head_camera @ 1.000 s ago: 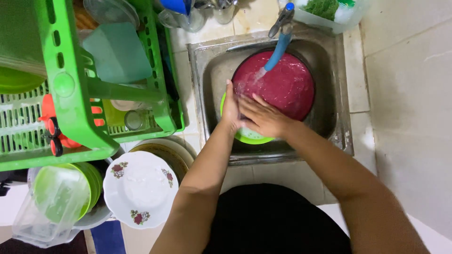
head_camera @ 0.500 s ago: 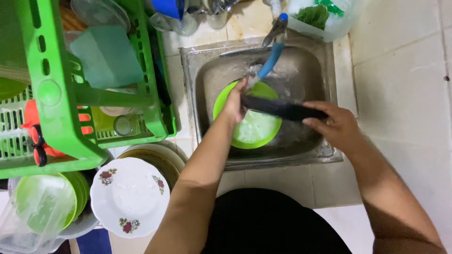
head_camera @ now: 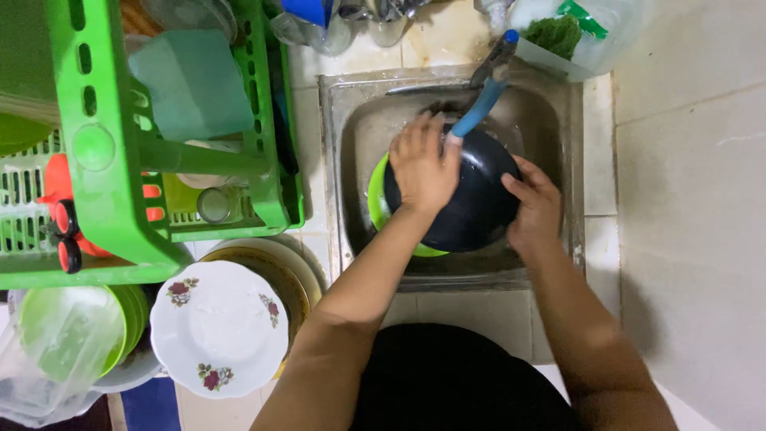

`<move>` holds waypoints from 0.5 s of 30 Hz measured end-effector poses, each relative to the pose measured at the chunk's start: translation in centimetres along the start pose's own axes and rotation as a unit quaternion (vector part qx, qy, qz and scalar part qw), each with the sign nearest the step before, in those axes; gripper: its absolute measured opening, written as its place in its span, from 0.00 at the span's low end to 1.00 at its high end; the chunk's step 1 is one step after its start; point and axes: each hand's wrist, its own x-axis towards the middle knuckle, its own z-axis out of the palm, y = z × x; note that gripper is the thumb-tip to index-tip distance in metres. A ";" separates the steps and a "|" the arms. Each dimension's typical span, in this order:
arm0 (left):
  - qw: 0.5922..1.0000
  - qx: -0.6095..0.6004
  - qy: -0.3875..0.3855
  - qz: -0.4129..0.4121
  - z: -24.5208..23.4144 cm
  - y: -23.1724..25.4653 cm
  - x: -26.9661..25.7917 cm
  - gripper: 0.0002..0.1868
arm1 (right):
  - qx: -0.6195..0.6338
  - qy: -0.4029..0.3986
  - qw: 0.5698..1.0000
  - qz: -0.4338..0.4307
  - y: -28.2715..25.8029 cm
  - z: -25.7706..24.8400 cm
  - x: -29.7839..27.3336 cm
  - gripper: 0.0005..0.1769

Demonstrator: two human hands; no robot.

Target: Wash a mug, plates, bowls, and a pan in a kitchen sink.

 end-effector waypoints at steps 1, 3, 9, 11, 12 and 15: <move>0.994 0.035 0.047 0.093 0.1 0.6 -0.2 0.25 | 0.054 0.023 0.998 0.021 0.9 0.4 0.6 0.20; 0.977 0.073 0.088 0.182 0.8 0.7 -1.1 0.27 | 0.108 0.050 0.992 0.049 3.0 1.1 1.1 0.20; 0.920 0.064 -0.099 0.373 -0.5 0.2 1.5 0.24 | 0.225 0.031 0.973 0.034 2.4 -0.9 2.6 0.26; 0.927 0.094 -0.049 0.359 -1.3 -0.7 3.4 0.30 | 0.155 0.091 0.982 0.065 -0.3 -1.0 2.1 0.23; 0.927 0.092 -0.051 0.359 -0.5 -1.3 3.3 0.30 | 0.155 0.094 0.981 0.065 0.0 -1.2 2.1 0.23; 0.986 0.109 -0.044 0.118 1.2 -1.0 2.4 0.36 | 0.175 0.117 0.975 0.076 1.1 -1.5 2.3 0.21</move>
